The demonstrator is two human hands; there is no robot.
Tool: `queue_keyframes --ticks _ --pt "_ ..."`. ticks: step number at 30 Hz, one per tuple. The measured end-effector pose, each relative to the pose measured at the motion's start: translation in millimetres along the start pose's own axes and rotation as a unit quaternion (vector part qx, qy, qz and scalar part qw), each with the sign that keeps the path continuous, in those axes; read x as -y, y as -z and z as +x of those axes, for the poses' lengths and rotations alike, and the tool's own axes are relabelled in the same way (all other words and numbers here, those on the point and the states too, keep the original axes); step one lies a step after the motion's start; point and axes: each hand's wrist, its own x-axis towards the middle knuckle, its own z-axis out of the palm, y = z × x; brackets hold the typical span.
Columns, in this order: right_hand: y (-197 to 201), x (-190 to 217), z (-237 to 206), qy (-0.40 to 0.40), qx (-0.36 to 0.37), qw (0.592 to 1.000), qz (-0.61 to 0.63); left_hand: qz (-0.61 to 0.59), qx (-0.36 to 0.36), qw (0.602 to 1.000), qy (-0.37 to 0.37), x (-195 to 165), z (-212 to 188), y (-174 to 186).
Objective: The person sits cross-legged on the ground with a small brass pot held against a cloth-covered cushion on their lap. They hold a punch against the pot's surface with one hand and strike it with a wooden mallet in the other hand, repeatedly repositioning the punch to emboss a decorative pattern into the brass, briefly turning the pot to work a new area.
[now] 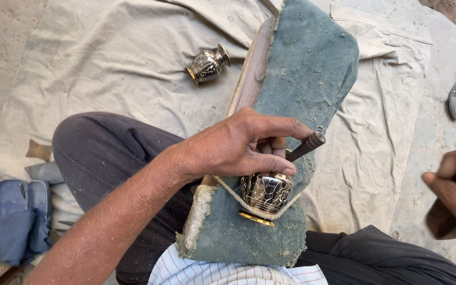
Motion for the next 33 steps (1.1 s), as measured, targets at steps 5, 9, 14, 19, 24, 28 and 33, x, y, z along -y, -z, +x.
queue_keyframes --ticks 5,9,14,19,24,28,33 --pt "-13.5 -46.4 1.4 0.046 0.007 0.995 -0.094 -0.014 0.002 1.0 -0.015 2.2 0.7 0.2" --pt "-17.5 -56.2 10.1 0.052 0.022 0.998 0.001 -0.071 0.02 0.997 0.008 4.2 -1.0 2.1" --pt "-4.8 -31.1 -10.9 0.024 -0.004 0.994 -0.102 -0.024 0.026 0.999 -0.021 6.4 1.1 2.7" --pt "2.2 14.9 -17.7 0.027 0.018 0.994 -0.107 -0.05 0.032 0.998 -0.017 11.0 -0.4 2.8" --pt "5.1 40.4 -20.1 0.015 0.005 0.995 -0.099 -0.056 0.021 0.998 -0.037 13.8 -4.7 4.1" --pt "10.5 44.8 -35.4 0.063 -0.042 0.99 -0.118 0.001 0.008 0.998 -0.067 3.6 1.8 -0.4" --pt "11.2 45.0 -43.0 0.022 -0.021 0.957 0.289 0.047 0.049 0.998 0.003 -15.8 17.6 -11.5"
